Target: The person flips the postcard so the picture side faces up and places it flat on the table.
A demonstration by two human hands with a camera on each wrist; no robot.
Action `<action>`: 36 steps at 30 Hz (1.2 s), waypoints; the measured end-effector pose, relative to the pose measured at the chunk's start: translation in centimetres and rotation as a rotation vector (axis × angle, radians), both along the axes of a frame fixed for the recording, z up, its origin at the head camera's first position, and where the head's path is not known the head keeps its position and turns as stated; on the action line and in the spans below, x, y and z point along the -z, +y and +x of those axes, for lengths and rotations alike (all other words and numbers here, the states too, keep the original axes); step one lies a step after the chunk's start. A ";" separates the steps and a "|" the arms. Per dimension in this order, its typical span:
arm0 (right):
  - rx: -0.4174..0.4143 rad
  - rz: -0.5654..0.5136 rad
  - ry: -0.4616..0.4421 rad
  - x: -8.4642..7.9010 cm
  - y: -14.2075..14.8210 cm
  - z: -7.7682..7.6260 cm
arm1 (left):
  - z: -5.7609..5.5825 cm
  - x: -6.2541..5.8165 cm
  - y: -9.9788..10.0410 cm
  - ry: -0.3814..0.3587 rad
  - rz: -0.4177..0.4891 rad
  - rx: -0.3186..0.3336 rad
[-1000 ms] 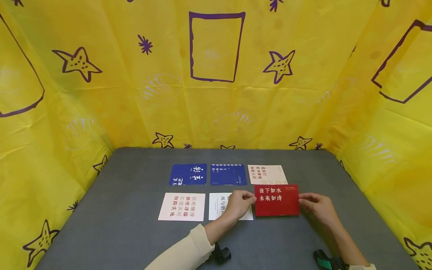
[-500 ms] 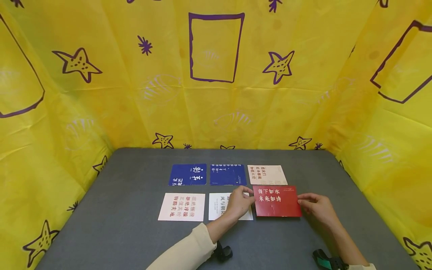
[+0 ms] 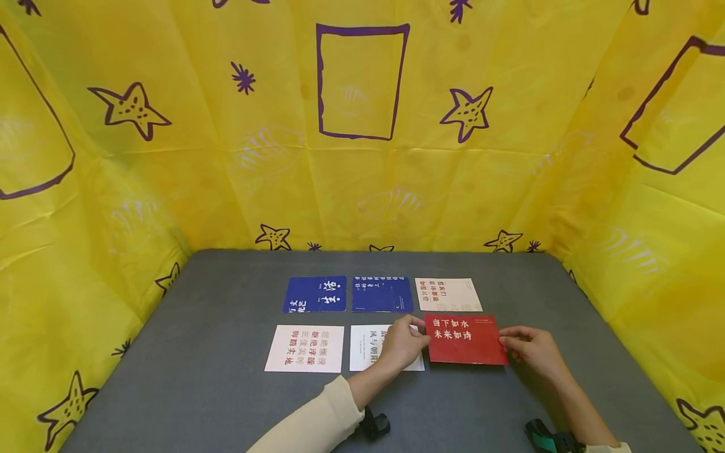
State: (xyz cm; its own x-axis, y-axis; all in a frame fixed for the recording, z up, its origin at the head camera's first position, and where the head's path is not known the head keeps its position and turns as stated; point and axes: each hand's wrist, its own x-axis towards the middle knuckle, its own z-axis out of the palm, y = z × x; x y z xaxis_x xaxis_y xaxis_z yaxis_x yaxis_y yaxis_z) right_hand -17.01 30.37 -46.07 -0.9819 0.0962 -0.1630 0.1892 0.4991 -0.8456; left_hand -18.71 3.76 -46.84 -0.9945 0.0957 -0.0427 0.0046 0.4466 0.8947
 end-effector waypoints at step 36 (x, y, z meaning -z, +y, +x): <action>-0.074 0.113 -0.021 0.8 0.0 -0.4 | 0.1 -0.4 0.0 -0.010 -0.312 0.180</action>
